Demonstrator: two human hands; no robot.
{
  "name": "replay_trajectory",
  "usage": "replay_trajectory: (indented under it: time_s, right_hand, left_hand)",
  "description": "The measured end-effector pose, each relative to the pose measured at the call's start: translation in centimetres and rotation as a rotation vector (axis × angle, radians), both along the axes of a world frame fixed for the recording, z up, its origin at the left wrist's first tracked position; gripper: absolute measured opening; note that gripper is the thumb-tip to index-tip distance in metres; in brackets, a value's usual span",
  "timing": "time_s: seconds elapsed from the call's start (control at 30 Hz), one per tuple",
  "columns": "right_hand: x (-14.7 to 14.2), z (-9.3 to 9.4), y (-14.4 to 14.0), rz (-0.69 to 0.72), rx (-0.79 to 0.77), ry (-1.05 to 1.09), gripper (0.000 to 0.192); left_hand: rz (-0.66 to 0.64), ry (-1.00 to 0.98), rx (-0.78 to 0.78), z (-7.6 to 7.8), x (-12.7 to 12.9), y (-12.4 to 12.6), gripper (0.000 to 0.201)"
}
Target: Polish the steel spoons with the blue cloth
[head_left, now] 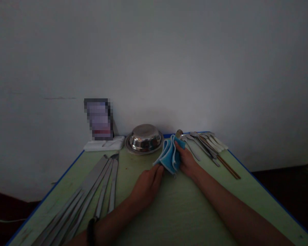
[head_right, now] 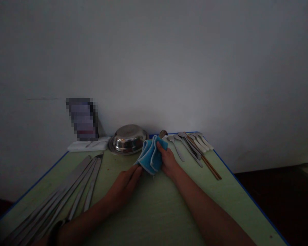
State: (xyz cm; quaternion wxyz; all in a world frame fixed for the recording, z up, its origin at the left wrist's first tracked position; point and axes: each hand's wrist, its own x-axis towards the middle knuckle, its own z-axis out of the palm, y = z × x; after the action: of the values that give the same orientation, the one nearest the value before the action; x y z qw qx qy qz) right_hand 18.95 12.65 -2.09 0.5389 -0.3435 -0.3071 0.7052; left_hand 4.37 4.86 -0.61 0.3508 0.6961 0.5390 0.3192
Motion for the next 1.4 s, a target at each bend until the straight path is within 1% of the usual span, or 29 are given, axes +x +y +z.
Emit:
replay_trajectory:
  time_s: [0.07, 0.13, 0.27, 0.37, 0.47, 0.5, 0.57, 0.6, 0.63, 0.67, 0.7, 0.77, 0.87, 0.9, 0.97, 1.03, 1.1, 1.13, 1.17, 1.27, 1.33, 1.4]
  right_hand:
    - [0.1, 0.0, 0.2, -0.016, 0.015, -0.020, 0.030]
    - [0.3, -0.1, 0.2, 0.009, 0.028, -0.061, 0.033]
    - [0.7, 0.2, -0.3, 0.165, 0.061, -0.207, 0.035]
    - [1.3, 1.2, -1.0, 0.366, 0.102, -0.357, 0.031]
    - [2.4, 2.7, -1.3, 0.666, 0.164, -0.544, 0.028]
    - [2.7, 3.3, -1.4, 0.767, 0.184, -0.610, 0.027]
    - [3.2, 4.3, -1.3, 0.917, 0.221, -0.738, 0.026]
    - [3.3, 4.7, -1.2, 0.980, 0.270, -0.847, 0.027]
    - [3.5, 5.2, -1.2, 1.036, 0.352, -1.006, 0.029]
    - [3.6, 5.7, -1.1, 1.075, 0.434, -1.156, 0.032]
    - [3.8, 6.2, -1.1, 1.090, 0.498, -1.262, 0.035]
    - [4.3, 7.3, -1.1, 1.080, 0.553, -1.389, 0.041]
    - [5.4, 9.2, -1.5, 1.038, 0.563, -1.435, 0.041]
    - [5.8, 9.9, -1.7, 1.015, 0.564, -1.427, 0.040]
    - [6.5, 11.0, -2.2, 0.918, 0.572, -1.449, 0.040]
    - [6.8, 12.1, -2.9, 0.735, 0.615, -1.512, 0.043]
    - [6.7, 13.3, -3.5, 0.536, 0.691, -1.543, 0.045]
    - [6.4, 13.9, -3.8, 0.466, 0.722, -1.533, 0.045]
    - [6.0, 14.7, -4.1, 0.425, 0.742, -1.506, 0.044]
    - [4.3, 17.0, -4.8, 0.395, 0.779, -1.403, 0.042]
    - [3.1, 18.1, -5.2, 0.343, 0.828, -1.375, 0.043]
    - [2.2, 18.7, -5.4, 0.300, 0.853, -1.363, 0.042]
  left_hand:
    - [0.043, -0.064, -0.002, 0.1, -0.1, 0.1, 0.033]
    - [0.092, -0.130, -0.007, 0.0, -0.1, 0.2, 0.034]
    - [0.178, -0.276, -0.006, -0.1, 0.0, 0.3, 0.034]
    - [0.207, -0.374, 0.000, 0.0, 0.0, 0.1, 0.032]
    - [0.218, -0.422, 0.008, 0.3, -0.2, -0.1, 0.034]
    - [0.217, -0.405, 0.020, 0.4, -0.3, -0.1, 0.036]
    - [0.195, -0.311, 0.055, 0.6, -0.5, -0.1, 0.038]
    - [0.176, -0.254, 0.072, 0.6, -0.5, -0.1, 0.036]
    - [0.153, -0.204, 0.086, 0.5, -0.5, 0.0, 0.035]
    - [0.132, -0.169, 0.096, 0.5, -0.5, 0.1, 0.032]
    - [0.118, -0.156, 0.100, 0.4, -0.4, 0.1, 0.030]
    - [0.111, -0.150, 0.114, 0.3, -0.3, 0.2, 0.027]
    - [0.140, -0.131, 0.159, 0.7, -0.2, 0.2, 0.027]
    - [0.158, -0.124, 0.180, 1.0, -0.3, 0.3, 0.027]
    - [0.196, -0.110, 0.231, 2.1, -0.6, 0.4, 0.028]
    - [0.240, -0.095, 0.300, 3.9, -0.9, 0.5, 0.028]
    - [0.267, -0.083, 0.358, 6.4, -1.2, 0.7, 0.029]
    - [0.240, -0.081, 0.340, 7.8, -1.3, 0.7, 0.029]
    - [0.201, -0.085, 0.320, 9.2, -1.4, 0.8, 0.031]
    - [0.085, -0.100, 0.254, 13.2, -1.7, 1.0, 0.042]
    - [0.097, -0.104, 0.301, 15.0, -2.0, 1.2, 0.046]
    - [0.110, -0.113, 0.376, 16.0, -2.4, 1.2, 0.046]
